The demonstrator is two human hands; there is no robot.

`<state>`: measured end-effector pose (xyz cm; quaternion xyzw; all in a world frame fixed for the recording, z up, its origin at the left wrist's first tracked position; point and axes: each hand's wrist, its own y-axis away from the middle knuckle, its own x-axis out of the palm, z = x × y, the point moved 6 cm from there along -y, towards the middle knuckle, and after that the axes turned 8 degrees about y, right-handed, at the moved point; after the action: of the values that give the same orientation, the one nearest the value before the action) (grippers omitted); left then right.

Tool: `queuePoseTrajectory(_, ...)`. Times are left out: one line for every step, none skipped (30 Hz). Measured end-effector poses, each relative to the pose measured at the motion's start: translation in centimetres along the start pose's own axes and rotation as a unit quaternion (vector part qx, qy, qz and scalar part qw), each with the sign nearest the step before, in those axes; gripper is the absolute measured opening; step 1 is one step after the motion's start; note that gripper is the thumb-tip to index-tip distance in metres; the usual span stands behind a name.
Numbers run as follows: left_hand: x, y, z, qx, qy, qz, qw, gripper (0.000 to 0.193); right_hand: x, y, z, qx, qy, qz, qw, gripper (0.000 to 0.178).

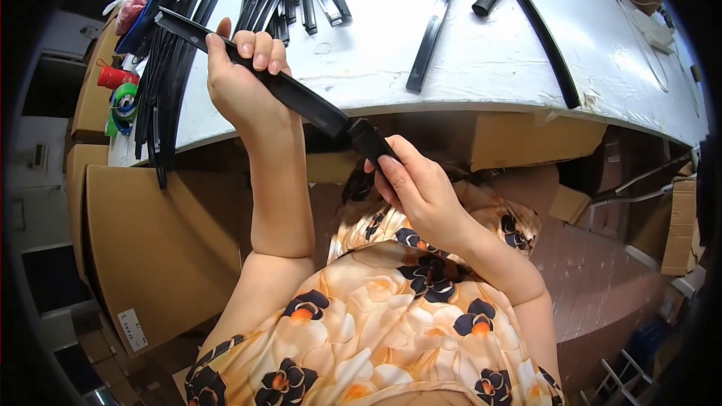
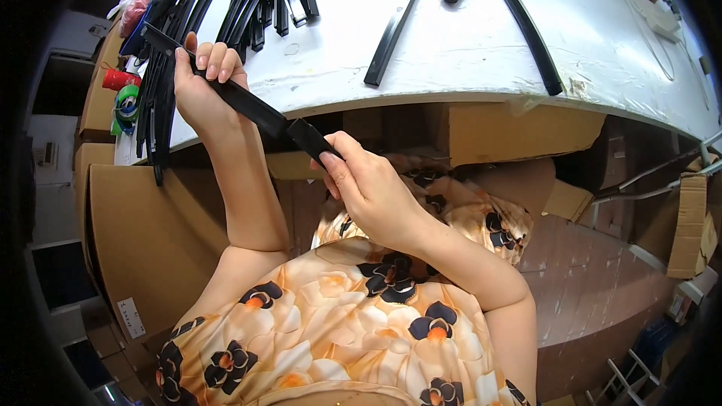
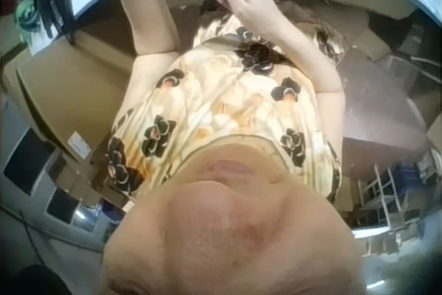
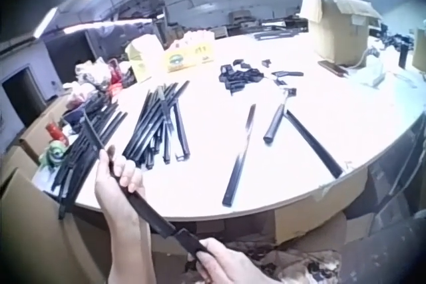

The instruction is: The person assembles black plastic parts together by hand on a workbench.

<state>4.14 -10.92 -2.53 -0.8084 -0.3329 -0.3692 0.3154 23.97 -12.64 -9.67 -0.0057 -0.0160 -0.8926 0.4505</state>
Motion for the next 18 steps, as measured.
queuePoseTrajectory(0.0,-0.1,-0.1,0.003,0.005,0.004,1.000,0.027,0.1,0.0,0.0,-0.008,0.008,-0.001,1.000,0.016)
queuePoseTrajectory(0.0,0.0,-0.1,0.004,0.004,0.003,1.000,0.027,0.2,-0.1,0.0,-0.016,0.017,-0.002,1.000,0.016)
queuePoseTrajectory(0.2,0.2,0.0,0.002,0.002,0.001,1.000,0.026,0.2,-0.1,-0.1,-0.016,0.017,-0.002,1.000,0.016)
queuePoseTrajectory(0.4,0.4,0.1,0.000,0.000,-0.002,1.000,0.026,0.3,-0.2,0.0,-0.022,0.024,-0.005,0.999,0.015)
queuePoseTrajectory(0.7,0.5,0.1,0.000,0.000,-0.002,1.000,0.026,0.3,-0.2,0.1,-0.029,0.032,-0.008,0.999,0.015)
queuePoseTrajectory(0.9,0.6,0.1,0.007,-0.007,-0.002,1.000,0.026,0.3,-0.2,0.1,-0.028,0.032,-0.008,0.999,0.015)
queuePoseTrajectory(1.1,0.7,0.0,0.013,-0.013,-0.001,1.000,0.026,0.3,-0.2,0.0,-0.024,0.042,-0.011,0.999,0.014)
queuePoseTrajectory(1.2,0.7,0.1,0.013,-0.012,-0.001,1.000,0.026,0.2,-0.1,0.0,-0.020,0.052,-0.013,0.998,0.014)
queuePoseTrajectory(1.3,0.6,0.3,0.008,0.009,0.006,1.000,0.026,0.3,-0.1,0.0,-0.019,0.053,-0.014,0.998,0.014)
queuePoseTrajectory(1.4,0.5,0.5,0.002,0.029,0.012,1.000,0.025,0.3,-0.1,0.1,-0.028,0.058,-0.012,0.998,0.014)
queuePoseTrajectory(1.4,0.4,0.5,0.002,0.029,0.012,1.000,0.025,0.3,0.0,0.3,-0.037,0.064,-0.011,0.997,0.014)
queuePoseTrajectory(1.7,0.2,0.7,-0.012,0.004,0.050,0.999,0.027,0.3,0.0,0.3,-0.036,0.065,-0.011,0.997,0.014)
queuePoseTrajectory(2.4,0.2,0.8,-0.024,-0.022,0.088,0.996,0.028,0.3,0.0,0.1,-0.025,0.070,0.000,0.997,0.013)
queuePoseTrajectory(2.6,0.4,0.7,-0.024,-0.022,0.087,0.996,0.028,0.4,0.0,0.0,-0.013,0.075,0.011,0.997,0.013)
queuePoseTrajectory(3.5,1.0,0.6,-0.023,-0.042,0.129,0.991,0.029,0.5,0.0,0.0,-0.013,0.075,0.012,0.997,0.013)
queuePoseTrajectory(4.5,1.5,0.7,-0.023,-0.061,0.169,0.983,0.030,0.5,0.1,-0.3,-0.001,0.053,0.010,0.999,0.015)
queuePoseTrajectory(4.8,1.6,0.7,-0.021,-0.068,0.178,0.981,0.032,0.6,0.3,-0.5,0.011,0.030,0.008,0.999,0.017)
queuePoseTrajectory(4.8,1.7,0.7,-0.021,-0.068,0.177,0.982,0.032,0.8,0.4,-0.6,0.013,0.030,0.009,0.999,0.017)
